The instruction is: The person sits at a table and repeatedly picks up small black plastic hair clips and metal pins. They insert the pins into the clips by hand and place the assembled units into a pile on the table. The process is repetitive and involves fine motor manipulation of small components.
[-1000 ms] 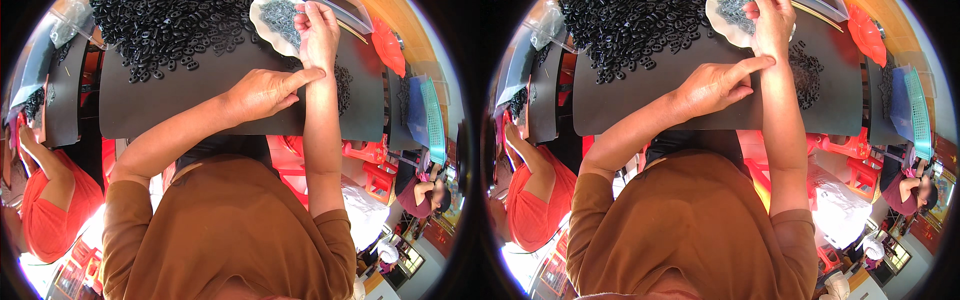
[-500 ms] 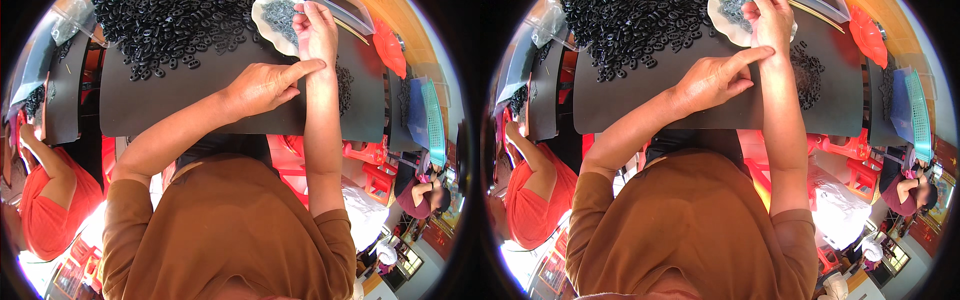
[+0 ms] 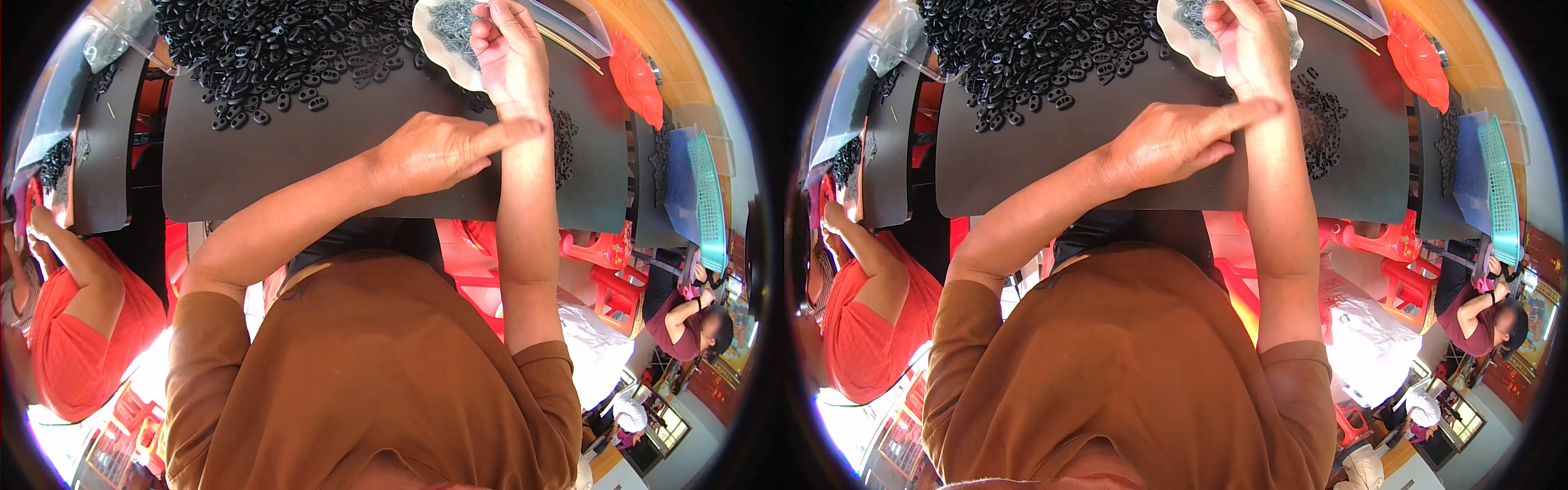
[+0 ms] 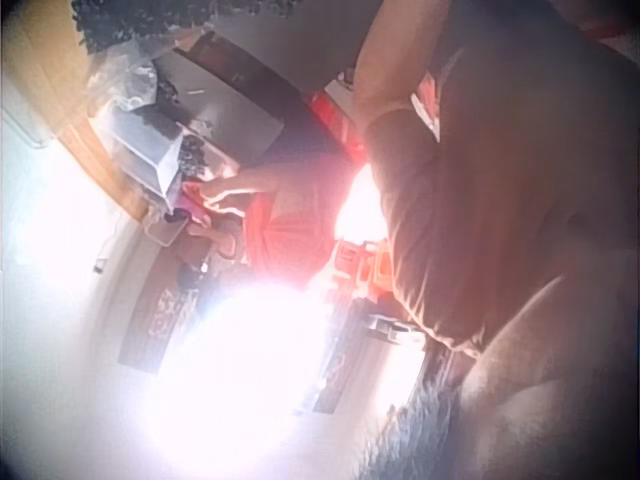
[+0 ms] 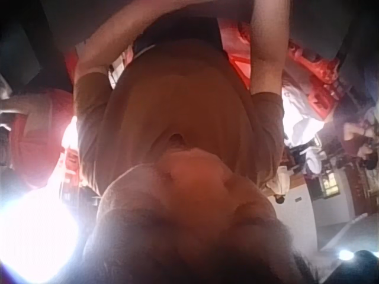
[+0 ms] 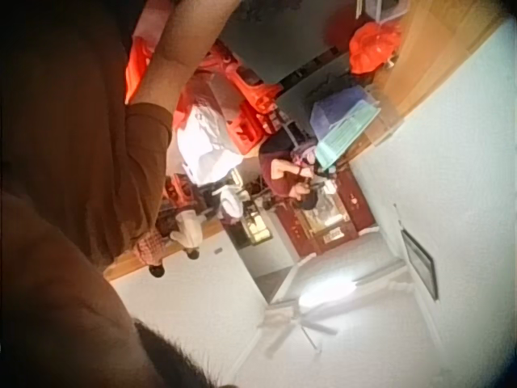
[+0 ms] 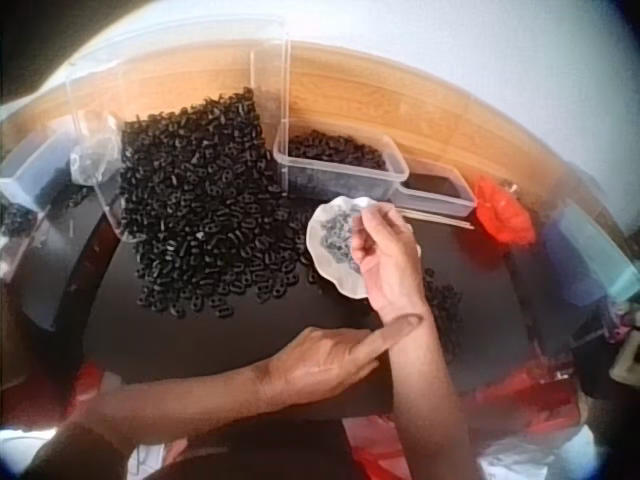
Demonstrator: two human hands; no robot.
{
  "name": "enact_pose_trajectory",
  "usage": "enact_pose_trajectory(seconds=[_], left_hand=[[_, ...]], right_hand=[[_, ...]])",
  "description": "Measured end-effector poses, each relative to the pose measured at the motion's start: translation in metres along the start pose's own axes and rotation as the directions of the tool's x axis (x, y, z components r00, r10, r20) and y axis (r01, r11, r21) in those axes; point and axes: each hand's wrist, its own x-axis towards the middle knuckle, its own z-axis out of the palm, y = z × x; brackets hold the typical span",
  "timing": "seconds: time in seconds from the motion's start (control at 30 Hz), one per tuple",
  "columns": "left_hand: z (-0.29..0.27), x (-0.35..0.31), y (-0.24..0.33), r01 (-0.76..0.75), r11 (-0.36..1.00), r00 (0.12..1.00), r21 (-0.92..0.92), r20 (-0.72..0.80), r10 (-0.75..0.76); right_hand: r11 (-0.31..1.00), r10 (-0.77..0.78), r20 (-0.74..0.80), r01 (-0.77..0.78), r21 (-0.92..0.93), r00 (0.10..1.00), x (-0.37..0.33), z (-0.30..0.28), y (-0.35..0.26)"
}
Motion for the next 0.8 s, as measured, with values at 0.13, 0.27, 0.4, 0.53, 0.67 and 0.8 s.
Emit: enact_pose_trajectory(seconds=[0.13, 0.27, 0.4, 0.53, 0.67, 0.8], left_hand=[[-0.007, 0.002, -0.004, 0.033, 0.998, 0.994, 0.06, -0.106, -0.026], [-0.004, 0.0, -0.006, 0.025, 0.991, 0.999, 0.13, -0.049, -0.019], [0.002, -0.003, -0.007, 0.004, 0.993, 1.0, 0.117, -0.003, -0.004], [0.004, -0.004, -0.007, -0.039, 0.985, 0.999, 0.165, -0.01, 0.042], [0.006, -0.006, -0.007, -0.03, 0.983, 0.995, 0.181, 0.095, 0.013], [0.003, -0.005, -0.005, -0.067, 0.979, 0.992, 0.19, 0.116, 0.045]], right_hand=[[0.994, 0.032, 0.036, -0.028, -0.106, 0.999, 0.002, -0.001, 0.002], [0.994, 0.018, 0.06, -0.012, -0.109, 0.998, -0.001, 0.006, 0.0], [0.989, 0.02, 0.056, -0.012, -0.145, 0.998, -0.003, 0.009, -0.004], [0.993, 0.013, 0.116, 0.001, -0.118, 0.993, -0.002, 0.003, -0.003], [0.995, 0.032, 0.123, -0.02, -0.098, 0.992, 0.0, 0.002, -0.002], [0.994, 0.036, 0.118, -0.023, -0.107, 0.992, -0.002, 0.004, -0.003]])
